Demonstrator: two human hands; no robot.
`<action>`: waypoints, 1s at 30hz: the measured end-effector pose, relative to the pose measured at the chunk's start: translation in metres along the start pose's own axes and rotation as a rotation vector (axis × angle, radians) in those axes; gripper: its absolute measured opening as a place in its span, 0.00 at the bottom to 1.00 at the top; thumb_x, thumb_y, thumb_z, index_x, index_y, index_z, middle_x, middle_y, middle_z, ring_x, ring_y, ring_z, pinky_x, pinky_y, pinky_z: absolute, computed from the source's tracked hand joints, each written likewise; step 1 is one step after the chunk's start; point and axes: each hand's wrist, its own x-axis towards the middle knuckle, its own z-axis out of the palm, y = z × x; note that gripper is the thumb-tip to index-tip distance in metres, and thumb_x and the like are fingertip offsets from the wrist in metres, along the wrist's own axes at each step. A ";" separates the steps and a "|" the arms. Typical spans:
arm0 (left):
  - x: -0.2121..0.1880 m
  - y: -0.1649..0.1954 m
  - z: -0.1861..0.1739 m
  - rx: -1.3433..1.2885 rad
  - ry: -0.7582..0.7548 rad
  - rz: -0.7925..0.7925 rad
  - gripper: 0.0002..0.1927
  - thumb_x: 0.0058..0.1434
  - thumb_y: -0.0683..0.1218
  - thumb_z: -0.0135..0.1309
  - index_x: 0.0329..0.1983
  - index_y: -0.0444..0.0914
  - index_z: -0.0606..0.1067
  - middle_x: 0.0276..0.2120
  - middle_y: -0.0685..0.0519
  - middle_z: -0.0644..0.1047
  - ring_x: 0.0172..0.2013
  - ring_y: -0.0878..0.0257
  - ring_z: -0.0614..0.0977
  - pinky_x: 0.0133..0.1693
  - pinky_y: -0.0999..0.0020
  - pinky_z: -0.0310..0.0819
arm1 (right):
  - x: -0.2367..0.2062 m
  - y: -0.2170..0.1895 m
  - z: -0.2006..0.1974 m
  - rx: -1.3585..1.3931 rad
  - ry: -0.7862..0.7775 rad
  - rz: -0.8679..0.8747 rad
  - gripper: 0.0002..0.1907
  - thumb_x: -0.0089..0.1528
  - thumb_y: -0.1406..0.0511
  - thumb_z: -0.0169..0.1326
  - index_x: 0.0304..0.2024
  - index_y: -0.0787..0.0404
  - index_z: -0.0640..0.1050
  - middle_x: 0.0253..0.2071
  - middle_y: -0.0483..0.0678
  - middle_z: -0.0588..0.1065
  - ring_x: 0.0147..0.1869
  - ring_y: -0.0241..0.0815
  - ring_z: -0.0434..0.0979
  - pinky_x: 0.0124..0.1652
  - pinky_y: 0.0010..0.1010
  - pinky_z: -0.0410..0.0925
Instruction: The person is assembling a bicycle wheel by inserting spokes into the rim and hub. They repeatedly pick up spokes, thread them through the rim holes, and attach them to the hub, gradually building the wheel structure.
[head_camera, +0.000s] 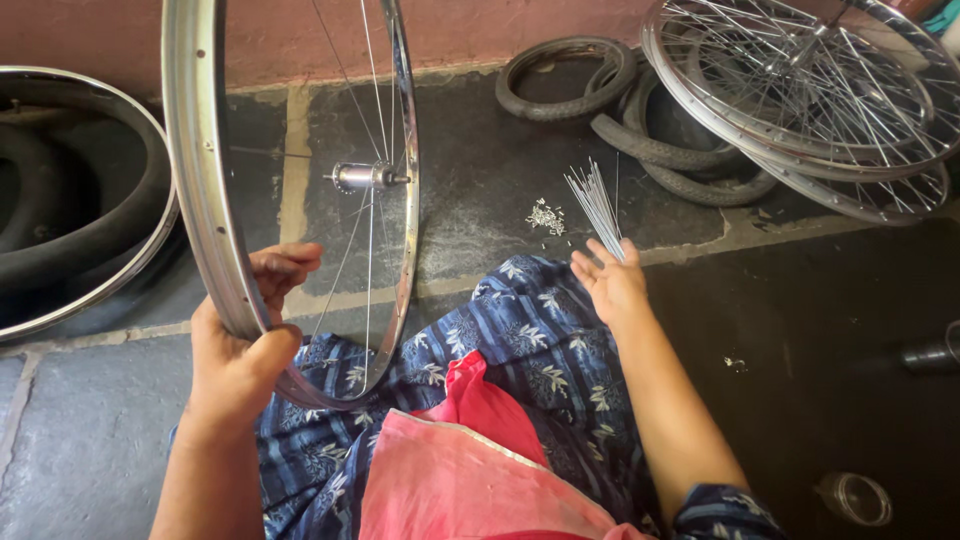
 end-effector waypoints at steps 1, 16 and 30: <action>0.000 0.000 0.000 -0.015 -0.001 0.006 0.30 0.45 0.29 0.42 0.56 0.28 0.68 0.61 0.39 0.72 0.66 0.51 0.73 0.73 0.50 0.59 | 0.006 0.001 0.001 -0.063 0.020 -0.040 0.44 0.63 0.82 0.31 0.77 0.47 0.37 0.71 0.63 0.61 0.64 0.66 0.74 0.57 0.50 0.74; -0.002 -0.003 -0.002 -0.019 0.009 0.015 0.30 0.44 0.29 0.41 0.55 0.28 0.68 0.61 0.39 0.72 0.67 0.50 0.73 0.73 0.49 0.60 | 0.001 0.010 0.001 0.055 -0.065 0.209 0.51 0.57 0.86 0.35 0.78 0.53 0.38 0.70 0.67 0.65 0.68 0.62 0.71 0.56 0.41 0.75; -0.003 0.001 -0.007 -0.062 0.034 0.028 0.30 0.45 0.30 0.43 0.55 0.26 0.69 0.61 0.37 0.72 0.66 0.51 0.73 0.75 0.49 0.58 | -0.005 0.010 0.012 -0.071 -0.126 0.258 0.53 0.55 0.86 0.32 0.78 0.50 0.37 0.71 0.64 0.64 0.67 0.60 0.72 0.58 0.44 0.72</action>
